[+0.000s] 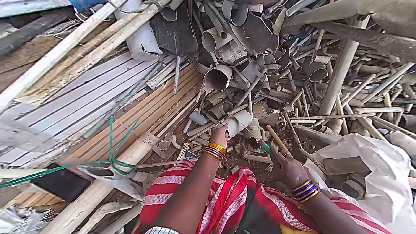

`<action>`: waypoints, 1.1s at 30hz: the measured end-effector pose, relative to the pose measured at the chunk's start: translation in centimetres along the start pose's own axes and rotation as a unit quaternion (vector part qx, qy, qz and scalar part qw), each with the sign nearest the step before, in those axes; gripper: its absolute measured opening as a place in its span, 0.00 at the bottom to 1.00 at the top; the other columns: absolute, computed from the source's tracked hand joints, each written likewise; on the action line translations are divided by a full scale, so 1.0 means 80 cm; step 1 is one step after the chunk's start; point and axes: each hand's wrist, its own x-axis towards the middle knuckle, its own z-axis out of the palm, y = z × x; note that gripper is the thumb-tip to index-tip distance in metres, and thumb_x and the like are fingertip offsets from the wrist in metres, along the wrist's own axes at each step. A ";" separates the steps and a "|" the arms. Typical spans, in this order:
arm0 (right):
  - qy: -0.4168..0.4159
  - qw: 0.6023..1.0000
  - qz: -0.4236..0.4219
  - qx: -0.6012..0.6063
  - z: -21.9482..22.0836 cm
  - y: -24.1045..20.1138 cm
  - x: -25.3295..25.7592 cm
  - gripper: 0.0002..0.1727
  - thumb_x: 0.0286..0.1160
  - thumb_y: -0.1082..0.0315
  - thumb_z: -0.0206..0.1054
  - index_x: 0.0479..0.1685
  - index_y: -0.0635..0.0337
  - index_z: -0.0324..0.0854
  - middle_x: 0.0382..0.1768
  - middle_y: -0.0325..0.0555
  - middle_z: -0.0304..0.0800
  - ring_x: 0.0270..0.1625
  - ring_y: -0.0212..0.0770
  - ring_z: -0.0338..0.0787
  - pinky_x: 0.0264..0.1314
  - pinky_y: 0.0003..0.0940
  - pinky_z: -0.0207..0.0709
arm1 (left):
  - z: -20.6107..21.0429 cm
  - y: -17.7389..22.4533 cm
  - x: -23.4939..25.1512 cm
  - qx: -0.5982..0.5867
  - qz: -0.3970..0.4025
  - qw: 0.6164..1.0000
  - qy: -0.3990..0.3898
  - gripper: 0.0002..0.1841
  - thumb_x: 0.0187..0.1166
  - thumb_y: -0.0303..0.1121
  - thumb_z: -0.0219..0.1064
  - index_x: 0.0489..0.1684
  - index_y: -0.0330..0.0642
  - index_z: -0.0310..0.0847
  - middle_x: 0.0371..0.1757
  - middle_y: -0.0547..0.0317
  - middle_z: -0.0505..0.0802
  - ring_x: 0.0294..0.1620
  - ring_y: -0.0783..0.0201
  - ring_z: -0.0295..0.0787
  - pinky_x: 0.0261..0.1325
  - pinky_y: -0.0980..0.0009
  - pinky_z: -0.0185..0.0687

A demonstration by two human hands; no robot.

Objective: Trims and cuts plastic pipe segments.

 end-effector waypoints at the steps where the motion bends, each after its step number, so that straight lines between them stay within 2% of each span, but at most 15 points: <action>1: -0.047 0.998 0.050 -0.001 -0.010 -0.003 0.005 0.30 0.85 0.70 0.58 0.88 0.56 0.67 0.63 0.72 0.86 0.55 0.72 0.91 0.56 0.66 0.81 | 0.000 0.000 -0.001 0.001 0.001 1.000 -0.004 0.13 0.90 0.26 0.56 0.66 0.31 0.72 0.51 0.44 0.85 0.47 0.59 0.81 0.53 0.63 0.78; 2: -0.069 0.995 0.073 -0.004 -0.016 -0.003 0.009 0.31 0.86 0.70 0.57 0.90 0.55 0.64 0.65 0.72 0.85 0.57 0.72 0.90 0.58 0.65 0.80 | 0.001 -0.001 -0.001 0.006 0.003 1.000 -0.009 0.13 0.90 0.27 0.56 0.65 0.31 0.72 0.51 0.44 0.85 0.47 0.59 0.81 0.53 0.64 0.78; 4: -0.028 0.999 0.029 -0.011 -0.011 -0.004 0.004 0.29 0.83 0.72 0.59 0.86 0.57 0.70 0.60 0.72 0.88 0.52 0.72 0.92 0.52 0.66 0.82 | 0.003 -0.003 0.002 0.017 0.011 1.000 -0.010 0.10 0.90 0.26 0.56 0.61 0.32 0.73 0.46 0.47 0.84 0.42 0.61 0.80 0.48 0.65 0.78; 6: 0.022 0.999 -0.025 -0.018 0.001 -0.003 0.000 0.27 0.79 0.73 0.62 0.80 0.59 0.77 0.54 0.71 0.91 0.46 0.71 0.94 0.45 0.65 0.85 | 0.001 -0.003 0.002 0.021 0.013 1.000 -0.012 0.12 0.89 0.26 0.57 0.64 0.30 0.73 0.47 0.45 0.84 0.43 0.60 0.80 0.50 0.64 0.78; 9: -0.080 0.993 0.085 -0.013 -0.016 -0.007 0.010 0.31 0.86 0.69 0.56 0.91 0.54 0.63 0.65 0.71 0.86 0.58 0.72 0.90 0.59 0.66 0.80 | 0.000 -0.005 0.000 0.034 0.018 0.999 -0.012 0.10 0.88 0.25 0.57 0.60 0.31 0.75 0.46 0.46 0.85 0.42 0.61 0.81 0.48 0.65 0.79; 10: -0.084 0.993 0.088 -0.007 -0.018 -0.006 0.012 0.31 0.86 0.68 0.57 0.91 0.54 0.63 0.65 0.72 0.85 0.59 0.72 0.90 0.60 0.66 0.79 | 0.001 -0.004 0.000 0.036 0.019 0.999 -0.018 0.10 0.89 0.25 0.57 0.61 0.30 0.75 0.47 0.45 0.85 0.44 0.60 0.82 0.49 0.65 0.79; 13: -0.022 0.997 0.027 0.073 -0.006 -0.001 0.005 0.29 0.83 0.68 0.62 0.84 0.61 0.72 0.56 0.70 0.91 0.53 0.69 0.93 0.59 0.65 0.81 | 0.001 -0.001 -0.001 0.037 0.023 0.999 -0.023 0.12 0.90 0.26 0.55 0.64 0.29 0.74 0.51 0.44 0.85 0.47 0.59 0.83 0.52 0.64 0.79; 15: 0.011 0.979 0.049 0.196 0.002 0.006 0.006 0.26 0.83 0.67 0.63 0.79 0.68 0.75 0.52 0.64 0.93 0.49 0.58 0.94 0.58 0.55 0.82 | 0.000 0.001 -0.001 0.030 0.022 0.999 -0.017 0.12 0.90 0.26 0.55 0.63 0.30 0.74 0.49 0.44 0.85 0.46 0.59 0.83 0.51 0.64 0.80; 16: 0.017 0.964 0.082 0.252 0.003 0.010 0.009 0.25 0.86 0.65 0.61 0.78 0.67 0.75 0.46 0.56 0.93 0.40 0.46 0.91 0.49 0.44 0.83 | 0.000 0.001 -0.001 0.026 0.020 0.999 -0.018 0.12 0.90 0.26 0.55 0.64 0.30 0.73 0.49 0.44 0.85 0.45 0.60 0.83 0.51 0.64 0.80; 17: 0.019 0.945 0.116 0.305 0.001 0.013 0.013 0.23 0.89 0.63 0.58 0.77 0.66 0.75 0.38 0.47 0.89 0.28 0.34 0.82 0.33 0.32 0.76 | 0.001 0.001 -0.002 0.022 0.017 0.999 -0.022 0.12 0.90 0.26 0.55 0.64 0.30 0.73 0.48 0.45 0.85 0.43 0.60 0.82 0.50 0.65 0.80; 18: 0.015 0.923 0.145 0.355 -0.004 0.013 0.017 0.22 0.91 0.63 0.56 0.76 0.65 0.75 0.32 0.42 0.86 0.19 0.28 0.75 0.22 0.25 0.69 | 0.001 0.000 -0.002 0.020 0.014 0.999 -0.025 0.11 0.90 0.26 0.55 0.63 0.31 0.73 0.46 0.47 0.84 0.42 0.61 0.81 0.48 0.65 0.79; 20: -0.002 0.886 0.189 0.423 -0.011 0.010 0.019 0.21 0.93 0.63 0.53 0.76 0.64 0.76 0.27 0.40 0.84 0.12 0.26 0.68 0.13 0.22 0.62 | 0.000 -0.001 -0.004 0.019 0.009 0.999 -0.030 0.10 0.89 0.26 0.56 0.61 0.31 0.74 0.44 0.47 0.84 0.40 0.62 0.81 0.48 0.66 0.79; 27: -0.022 0.852 0.239 0.465 -0.011 0.009 0.021 0.21 0.93 0.64 0.54 0.77 0.64 0.75 0.26 0.41 0.84 0.10 0.26 0.65 0.10 0.21 0.58 | 0.002 -0.004 -0.007 0.012 -0.008 0.999 -0.044 0.10 0.89 0.26 0.56 0.62 0.32 0.74 0.47 0.47 0.84 0.43 0.61 0.81 0.50 0.64 0.79; 30: -0.051 0.847 0.221 0.481 -0.003 0.003 0.015 0.21 0.92 0.65 0.54 0.76 0.65 0.74 0.23 0.40 0.81 0.11 0.25 0.66 0.11 0.20 0.58 | 0.003 -0.005 -0.006 0.007 -0.015 0.999 -0.027 0.08 0.89 0.27 0.56 0.59 0.34 0.73 0.42 0.51 0.82 0.39 0.62 0.78 0.45 0.66 0.76; 33: -0.080 0.853 0.196 0.477 -0.001 -0.004 0.012 0.20 0.91 0.67 0.56 0.75 0.65 0.76 0.25 0.39 0.81 0.14 0.25 0.68 0.14 0.20 0.60 | 0.002 -0.003 -0.005 -0.010 -0.021 1.000 -0.007 0.13 0.89 0.27 0.56 0.67 0.33 0.72 0.50 0.46 0.83 0.45 0.59 0.79 0.51 0.63 0.77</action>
